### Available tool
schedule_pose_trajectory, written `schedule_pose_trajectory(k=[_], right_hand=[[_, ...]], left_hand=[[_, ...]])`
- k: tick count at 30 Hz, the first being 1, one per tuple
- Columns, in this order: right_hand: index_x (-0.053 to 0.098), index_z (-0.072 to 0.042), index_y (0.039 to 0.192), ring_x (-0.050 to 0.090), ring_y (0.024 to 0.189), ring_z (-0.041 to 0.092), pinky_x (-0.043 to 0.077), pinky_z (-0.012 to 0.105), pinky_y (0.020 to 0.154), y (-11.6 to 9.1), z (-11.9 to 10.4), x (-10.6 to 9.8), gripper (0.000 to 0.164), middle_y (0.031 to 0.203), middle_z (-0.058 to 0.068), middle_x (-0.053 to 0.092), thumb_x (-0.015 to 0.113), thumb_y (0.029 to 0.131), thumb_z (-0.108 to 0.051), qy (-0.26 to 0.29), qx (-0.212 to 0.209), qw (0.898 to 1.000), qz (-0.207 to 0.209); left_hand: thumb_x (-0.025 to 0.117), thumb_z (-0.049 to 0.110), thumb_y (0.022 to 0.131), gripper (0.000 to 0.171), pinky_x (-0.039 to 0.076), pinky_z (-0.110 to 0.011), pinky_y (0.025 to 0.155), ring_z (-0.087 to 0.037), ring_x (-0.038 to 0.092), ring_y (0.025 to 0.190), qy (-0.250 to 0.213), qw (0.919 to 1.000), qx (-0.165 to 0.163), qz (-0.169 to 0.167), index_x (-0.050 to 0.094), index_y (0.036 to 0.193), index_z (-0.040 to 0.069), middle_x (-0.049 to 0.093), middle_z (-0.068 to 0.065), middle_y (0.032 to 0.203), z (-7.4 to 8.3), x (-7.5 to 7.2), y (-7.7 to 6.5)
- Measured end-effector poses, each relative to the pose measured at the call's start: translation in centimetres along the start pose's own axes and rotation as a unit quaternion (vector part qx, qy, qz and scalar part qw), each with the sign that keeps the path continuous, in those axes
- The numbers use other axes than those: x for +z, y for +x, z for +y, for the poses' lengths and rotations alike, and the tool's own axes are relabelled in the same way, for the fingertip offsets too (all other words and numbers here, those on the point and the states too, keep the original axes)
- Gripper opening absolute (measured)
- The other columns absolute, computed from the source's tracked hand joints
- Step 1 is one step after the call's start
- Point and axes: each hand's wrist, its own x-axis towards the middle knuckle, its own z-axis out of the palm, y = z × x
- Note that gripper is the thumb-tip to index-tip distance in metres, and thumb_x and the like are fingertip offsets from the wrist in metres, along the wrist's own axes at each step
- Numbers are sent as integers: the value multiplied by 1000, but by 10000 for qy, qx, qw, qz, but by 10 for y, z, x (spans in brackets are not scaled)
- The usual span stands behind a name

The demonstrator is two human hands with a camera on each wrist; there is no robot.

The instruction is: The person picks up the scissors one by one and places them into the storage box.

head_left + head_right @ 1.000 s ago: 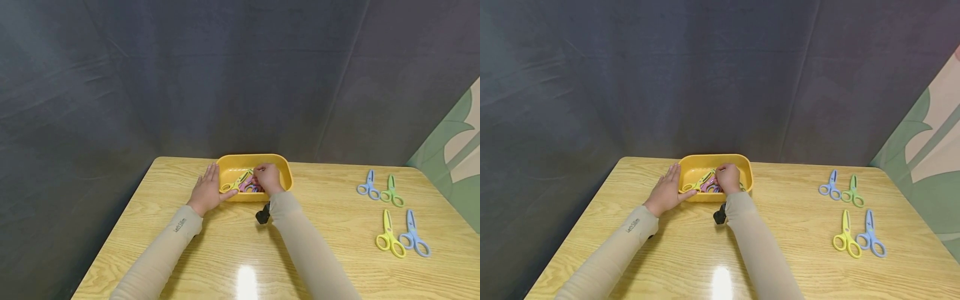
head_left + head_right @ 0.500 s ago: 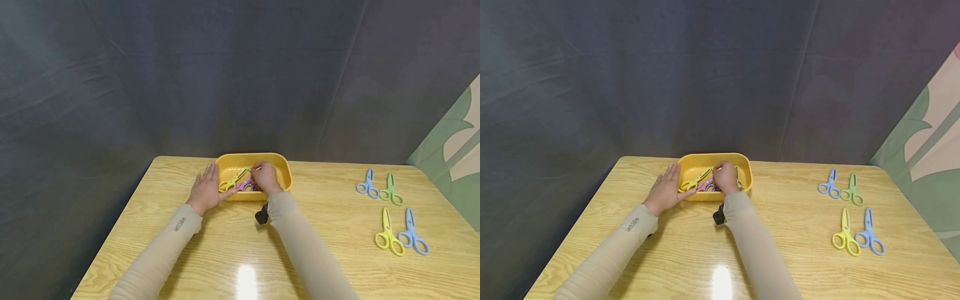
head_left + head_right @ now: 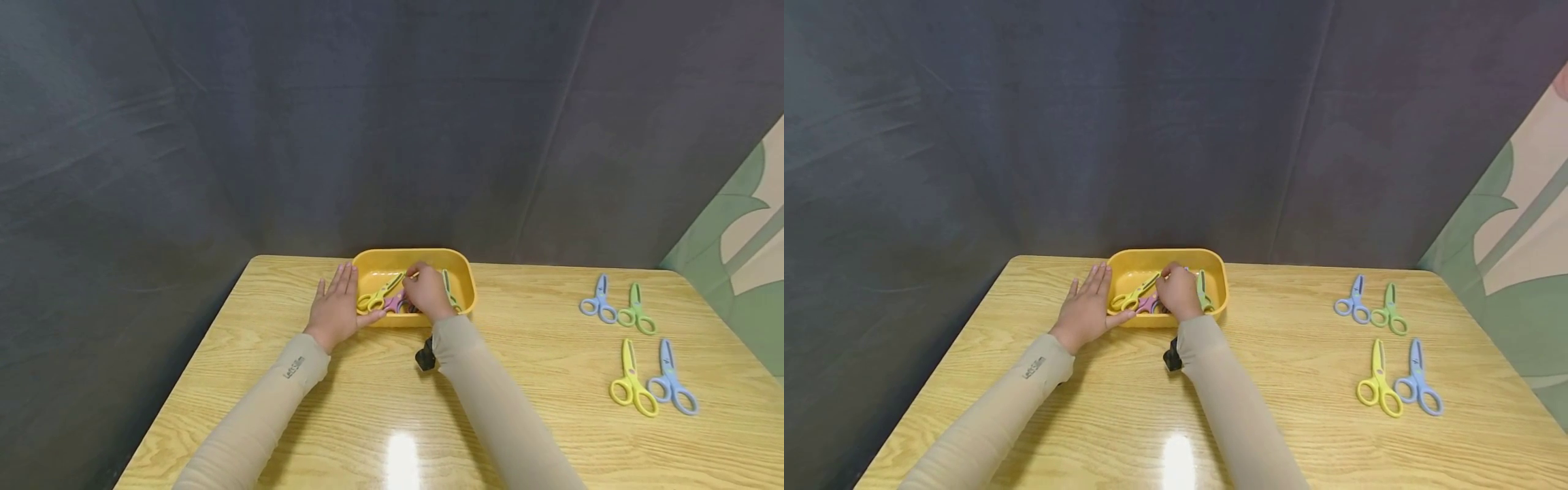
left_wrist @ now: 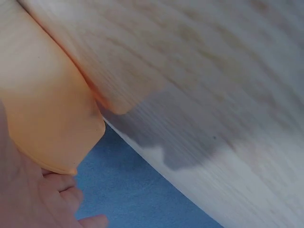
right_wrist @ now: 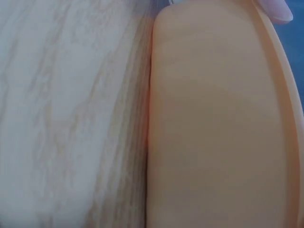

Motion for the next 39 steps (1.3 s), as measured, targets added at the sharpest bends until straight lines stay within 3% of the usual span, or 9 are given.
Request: schedule_pose_trajectory(k=[8, 17, 28, 33, 39], right_hand=[[64, 3, 109, 56, 58, 15, 46, 28, 56, 0, 1, -1, 17, 72, 8, 63, 56, 98, -7, -54, -337, 9994, 31], [64, 3, 116, 55, 56, 14, 45, 27, 51, -1, -2, 0, 21, 78, 9, 62, 55, 98, -5, -216, -812, 9963, 193], [67, 3, 114, 59, 77, 24, 52, 38, 68, -6, -2, 2, 22, 92, 13, 64, 56, 96, -2, -1036, -1671, 9787, 592], [67, 2, 115, 60, 75, 23, 53, 38, 66, -10, -3, 2, 21, 94, 12, 64, 57, 97, -4, -1334, -1848, 9718, 603], [65, 0, 118, 61, 81, 24, 53, 40, 70, -19, -4, -8, 24, 100, 13, 65, 56, 97, -5, -1388, -1915, 9705, 466]], left_hand=[[45, 81, 90, 114, 10, -56, 123, -28, 4, 156, -10, 10000, 20, -2, 9, 161, -1, 7, -15, 168, 0, -1, 0], [43, 80, 90, 112, 10, -55, 123, -26, 2, 156, -33, 10000, -24, -15, 12, 161, 0, 6, -13, 169, 1, -3, -1], [45, 79, 91, 110, 12, -57, 122, -27, 8, 156, -3, 9999, 111, 105, 17, 160, -1, 11, -14, 168, 1, 1, 0], [43, 80, 91, 110, 14, -58, 122, -28, 9, 156, 1, 9998, 151, 105, 17, 160, -2, 12, -14, 168, 1, -2, 0], [43, 79, 91, 110, 12, -57, 122, -28, 6, 156, -16, 9999, 134, -9, 15, 160, -2, 10, -15, 168, 1, -4, 0]])
